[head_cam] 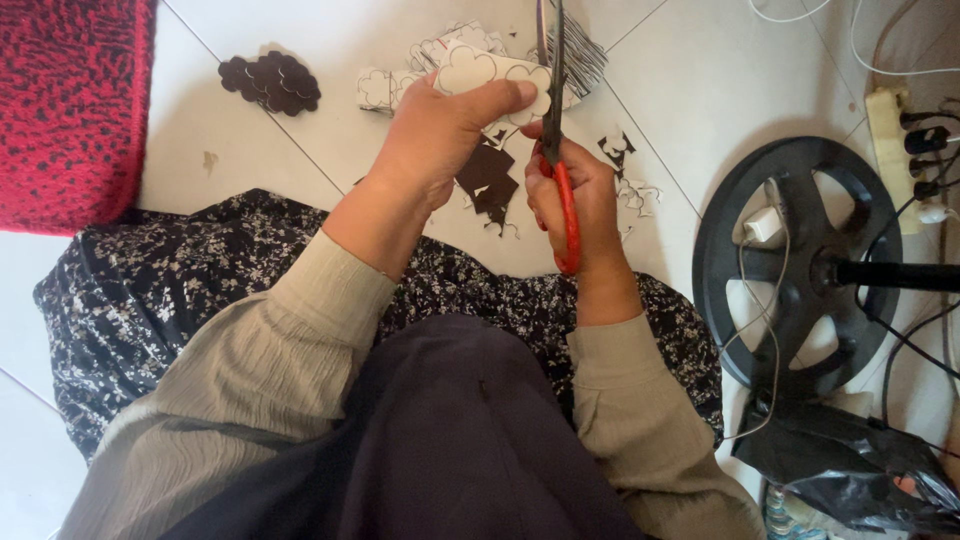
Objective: The person sits on the floor and uses red-handled scissors to cut cloud-shaped outlines from white paper sheets. They rotate the paper to follow the drawn lines and place finished cutouts aside on the floor.
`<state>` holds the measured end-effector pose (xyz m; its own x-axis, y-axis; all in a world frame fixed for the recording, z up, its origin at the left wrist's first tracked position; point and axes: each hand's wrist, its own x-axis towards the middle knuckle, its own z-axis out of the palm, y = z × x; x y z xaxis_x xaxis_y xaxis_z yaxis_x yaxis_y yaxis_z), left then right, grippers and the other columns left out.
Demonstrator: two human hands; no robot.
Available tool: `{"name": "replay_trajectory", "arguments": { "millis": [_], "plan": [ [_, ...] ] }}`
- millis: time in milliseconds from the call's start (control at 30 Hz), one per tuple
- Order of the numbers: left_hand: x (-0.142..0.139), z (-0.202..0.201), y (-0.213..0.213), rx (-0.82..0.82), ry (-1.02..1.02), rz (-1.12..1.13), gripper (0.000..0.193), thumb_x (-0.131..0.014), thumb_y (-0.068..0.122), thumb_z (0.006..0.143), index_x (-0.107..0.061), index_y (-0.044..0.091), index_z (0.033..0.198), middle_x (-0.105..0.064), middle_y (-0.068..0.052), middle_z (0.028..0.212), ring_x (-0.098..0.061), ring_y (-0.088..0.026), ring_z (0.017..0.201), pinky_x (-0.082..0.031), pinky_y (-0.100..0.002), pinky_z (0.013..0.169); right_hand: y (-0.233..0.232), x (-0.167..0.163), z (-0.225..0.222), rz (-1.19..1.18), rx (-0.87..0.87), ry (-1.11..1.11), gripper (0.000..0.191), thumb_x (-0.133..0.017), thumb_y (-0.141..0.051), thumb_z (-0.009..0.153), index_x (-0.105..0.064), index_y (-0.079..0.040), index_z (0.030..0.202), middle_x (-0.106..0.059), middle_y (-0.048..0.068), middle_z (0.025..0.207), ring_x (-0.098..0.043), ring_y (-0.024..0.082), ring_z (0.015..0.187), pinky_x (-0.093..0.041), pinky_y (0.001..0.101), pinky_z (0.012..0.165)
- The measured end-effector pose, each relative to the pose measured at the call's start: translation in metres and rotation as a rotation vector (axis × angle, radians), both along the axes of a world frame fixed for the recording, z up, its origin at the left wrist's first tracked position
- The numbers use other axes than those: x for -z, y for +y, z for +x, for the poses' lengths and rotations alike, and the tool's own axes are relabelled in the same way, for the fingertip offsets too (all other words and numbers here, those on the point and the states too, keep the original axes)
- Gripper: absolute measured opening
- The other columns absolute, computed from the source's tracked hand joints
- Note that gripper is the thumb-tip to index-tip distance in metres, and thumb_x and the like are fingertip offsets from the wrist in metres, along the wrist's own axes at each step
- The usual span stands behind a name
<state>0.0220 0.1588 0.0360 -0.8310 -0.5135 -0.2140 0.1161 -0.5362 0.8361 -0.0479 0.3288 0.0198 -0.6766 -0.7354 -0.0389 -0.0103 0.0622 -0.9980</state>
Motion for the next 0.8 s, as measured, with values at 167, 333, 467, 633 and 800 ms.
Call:
{"name": "replay_trajectory", "arguments": {
  "millis": [167,333,467,633,800],
  "plan": [
    [0.0,-0.006,-0.001,0.021,0.063,0.012,0.022,-0.082,0.012,0.078,-0.074,0.0,0.094,-0.073,-0.003,0.085,-0.067,-0.01,0.071,-0.055,-0.027,0.061,0.002,-0.004,-0.004,0.0,-0.015,0.024,0.039,-0.055,0.0,0.095,-0.058,0.005,0.133,-0.055,-0.001,0.083,-0.047,0.004,0.06,-0.038,0.0196,0.051],
    [-0.002,-0.012,-0.005,0.022,0.011,-0.008,0.016,-0.082,0.01,0.077,-0.075,-0.001,0.088,-0.071,-0.002,0.079,-0.064,-0.01,0.065,-0.052,-0.027,0.056,0.004,-0.011,-0.01,0.007,-0.041,0.004,0.039,-0.054,0.001,0.094,-0.059,0.004,0.133,-0.055,-0.001,0.082,-0.046,0.004,0.06,-0.037,0.0197,0.05],
    [-0.002,-0.014,-0.003,0.048,0.02,-0.034,0.016,-0.082,0.009,0.079,-0.076,-0.001,0.09,-0.071,-0.002,0.08,-0.063,-0.01,0.067,-0.049,-0.026,0.058,0.012,-0.013,-0.015,0.009,-0.071,0.001,0.04,-0.054,0.002,0.093,-0.06,0.005,0.132,-0.054,-0.001,0.082,-0.047,0.004,0.06,-0.037,0.0198,0.05],
    [-0.001,-0.012,0.001,0.097,-0.024,-0.119,0.019,-0.082,0.012,0.077,-0.076,0.0,0.09,-0.076,-0.004,0.083,-0.069,-0.011,0.072,-0.054,-0.026,0.064,0.027,-0.015,-0.017,0.077,-0.103,0.051,0.04,-0.053,0.003,0.092,-0.06,0.005,0.132,-0.055,-0.001,0.08,-0.048,0.004,0.059,-0.039,0.0193,0.05],
    [-0.004,-0.016,-0.002,0.119,-0.001,-0.152,0.021,-0.082,0.013,0.077,-0.077,-0.001,0.092,-0.077,-0.005,0.086,-0.071,-0.011,0.075,-0.056,-0.025,0.067,0.029,-0.014,-0.023,0.061,-0.125,0.06,0.04,-0.054,0.004,0.092,-0.06,0.005,0.132,-0.054,-0.001,0.079,-0.047,0.003,0.059,-0.039,0.019,0.05]
  ]
}}
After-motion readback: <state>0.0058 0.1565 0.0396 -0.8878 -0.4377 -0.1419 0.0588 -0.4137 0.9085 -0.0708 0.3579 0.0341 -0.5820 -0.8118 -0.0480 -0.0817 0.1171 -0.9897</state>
